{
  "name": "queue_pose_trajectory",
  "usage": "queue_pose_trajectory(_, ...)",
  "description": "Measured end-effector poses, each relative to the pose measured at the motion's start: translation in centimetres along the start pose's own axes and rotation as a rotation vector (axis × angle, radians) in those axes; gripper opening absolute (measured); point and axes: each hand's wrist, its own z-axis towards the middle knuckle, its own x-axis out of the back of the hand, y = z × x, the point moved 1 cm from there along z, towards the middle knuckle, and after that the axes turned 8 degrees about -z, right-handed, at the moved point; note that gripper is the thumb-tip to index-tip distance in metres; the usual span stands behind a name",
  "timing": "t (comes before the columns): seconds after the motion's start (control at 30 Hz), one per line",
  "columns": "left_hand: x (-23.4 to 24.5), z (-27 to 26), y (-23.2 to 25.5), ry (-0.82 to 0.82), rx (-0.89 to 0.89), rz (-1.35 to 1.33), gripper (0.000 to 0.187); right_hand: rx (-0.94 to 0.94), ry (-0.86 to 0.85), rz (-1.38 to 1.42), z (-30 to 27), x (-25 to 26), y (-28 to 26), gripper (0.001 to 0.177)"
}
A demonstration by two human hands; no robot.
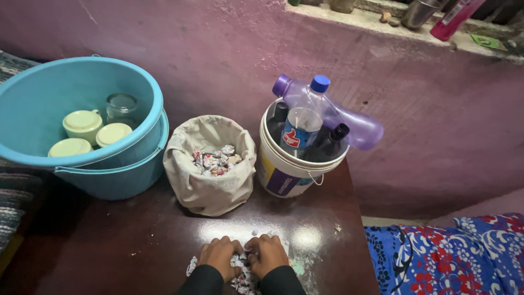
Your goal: The person sorts candy wrappers from a pile on a table into a cloth bag. The person repeatedly picks up handfuls of wrappers and places them into the bag.
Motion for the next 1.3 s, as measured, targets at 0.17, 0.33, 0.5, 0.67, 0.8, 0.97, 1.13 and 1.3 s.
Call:
queue_pose_trajectory(0.17,0.0,0.2,0.2,-0.03,0.029,0.01,0.036,0.073,0.006,-0.039,1.1,-0.3,0.1,0.023)
queue_pose_trajectory(0.33,-0.1,0.6,0.2,-0.046,0.046,0.03,0.033,0.031,-0.017,-0.045,1.9,-0.2,-0.3,0.024)
queue_pose_trajectory(0.5,-0.9,1.0,-0.5,-0.044,0.039,0.021,0.023,0.035,-0.032,-0.011,2.0,-0.1,-0.4,0.024)
queue_pose_trajectory(0.67,-1.5,1.1,-0.8,0.057,0.011,-0.024,0.018,0.011,-0.012,-0.003,1.6,-0.4,-0.2,0.023)
queue_pose_trajectory(0.8,-0.9,1.1,-0.4,0.162,-0.008,-0.127,0.016,-0.034,0.041,0.123,2.0,-0.3,0.5,0.019)
queue_pose_trajectory(0.97,0.2,1.1,0.7,0.278,-0.017,-0.267,0.022,0.008,0.061,0.361,2.1,-0.1,0.9,0.024)
queue_pose_trajectory(1.13,0.6,0.7,1.3,0.328,-0.005,-0.404,0.022,0.004,0.046,0.391,1.8,0.1,0.6,0.03)
queue_pose_trajectory(1.3,1.4,0.5,1.7,0.368,-0.038,-0.528,0.021,-0.045,0.098,0.422,1.7,0.8,-0.4,0.025)
